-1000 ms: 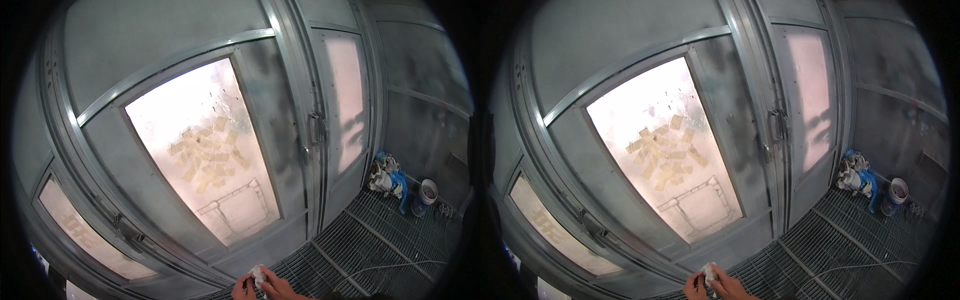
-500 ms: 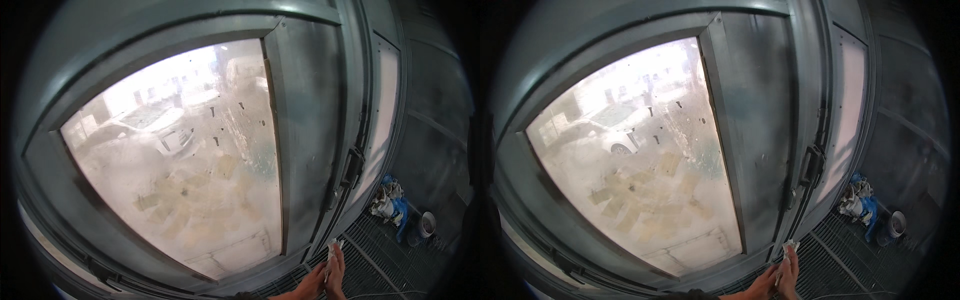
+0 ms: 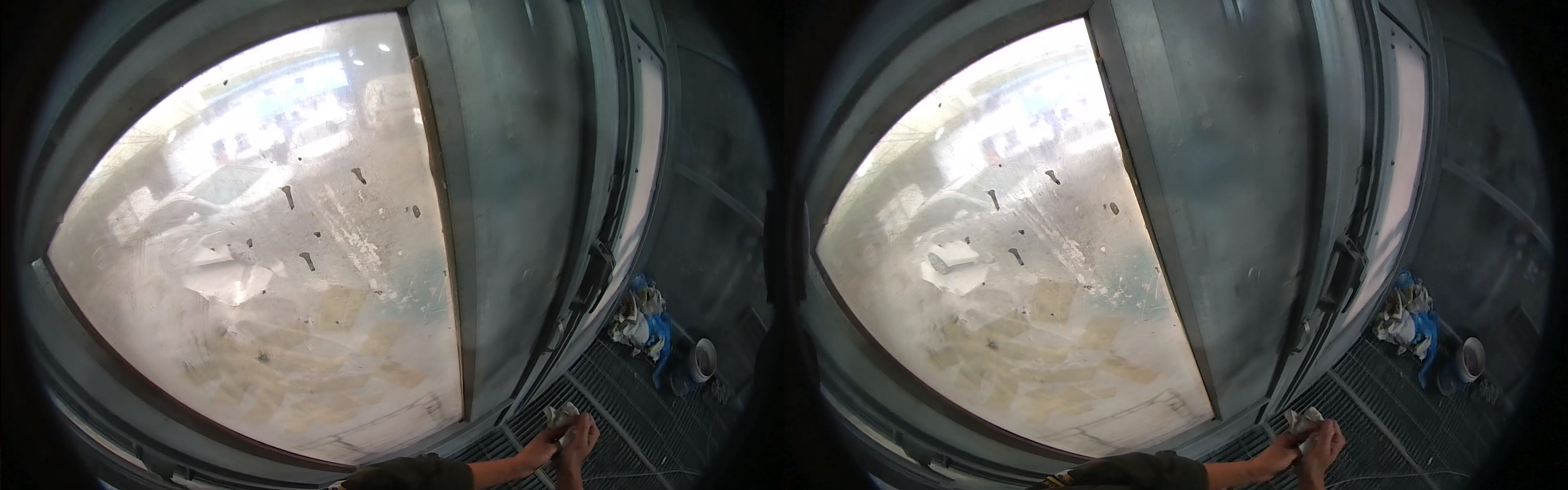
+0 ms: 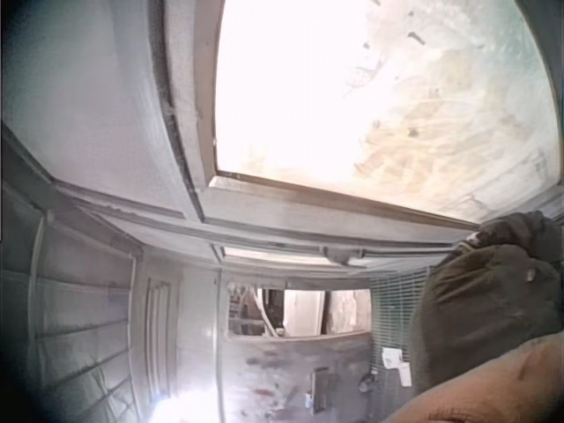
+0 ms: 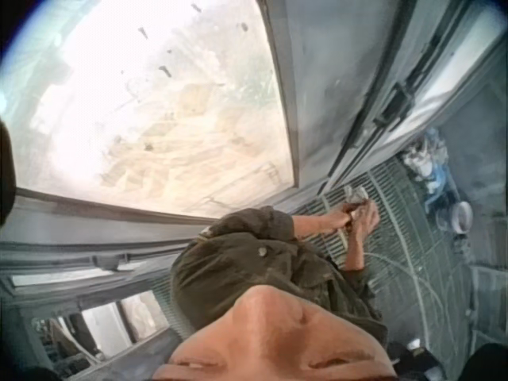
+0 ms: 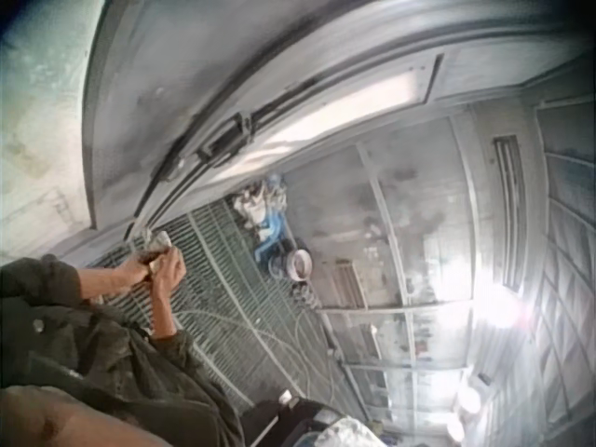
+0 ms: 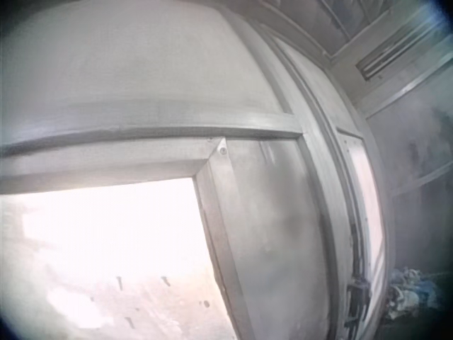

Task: The person wipes the surface of a black car bumper with a white cloth. The bumper is partially covered with newspaper and blue plastic sheeting. The person moves around the bumper, wiping different sections, then walks out of the spray booth into the garage area.

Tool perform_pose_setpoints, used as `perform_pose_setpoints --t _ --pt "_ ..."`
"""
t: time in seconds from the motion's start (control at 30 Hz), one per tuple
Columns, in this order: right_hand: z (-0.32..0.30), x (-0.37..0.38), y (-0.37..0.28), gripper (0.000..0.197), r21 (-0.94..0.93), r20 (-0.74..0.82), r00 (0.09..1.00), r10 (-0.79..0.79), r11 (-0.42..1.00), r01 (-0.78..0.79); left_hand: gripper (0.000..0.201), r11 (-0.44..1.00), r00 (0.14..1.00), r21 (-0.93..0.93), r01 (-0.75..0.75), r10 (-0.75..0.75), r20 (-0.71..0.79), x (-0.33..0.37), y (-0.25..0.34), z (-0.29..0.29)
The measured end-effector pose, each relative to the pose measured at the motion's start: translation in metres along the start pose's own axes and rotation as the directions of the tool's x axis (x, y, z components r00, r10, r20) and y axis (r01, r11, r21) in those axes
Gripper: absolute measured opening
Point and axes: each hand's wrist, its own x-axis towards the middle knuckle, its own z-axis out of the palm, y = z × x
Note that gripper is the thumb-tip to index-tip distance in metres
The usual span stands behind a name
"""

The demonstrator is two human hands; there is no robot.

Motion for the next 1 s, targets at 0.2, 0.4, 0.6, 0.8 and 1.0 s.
perform_pose_setpoints --t 0.2,0.4,0.6,0.8,1.0 --pt "-0.093 0.017 0.021 0.029 0.030 -0.359 0.873 0.329 0.939 -0.342 0.023 0.736 0.919 0.552 -0.393 0.309 0.244 0.031 -0.024 0.052" --pt "-0.199 0.011 -0.036 0.033 -0.307 -0.170 0.882 0.439 0.827 -0.471 0.027 -0.102 0.718 0.847 -0.522 0.483 0.501 0.078 -0.058 0.095" --pt "-0.248 -0.008 -0.026 0.046 -0.060 -0.061 0.718 0.694 0.715 -0.696 0.031 -0.242 0.674 0.739 -0.629 0.304 0.674 0.102 -0.084 0.168" --pt "-0.284 -0.029 -0.029 0.032 0.263 -0.062 0.811 0.581 0.794 -0.549 0.030 -0.286 0.491 0.621 -0.730 0.411 0.768 0.082 -0.065 0.207" --pt "-0.281 -0.019 -0.116 0.035 0.518 -0.082 0.854 0.514 0.754 -0.404 0.043 -0.241 0.433 0.647 -0.724 0.571 0.697 0.073 -0.045 0.249"
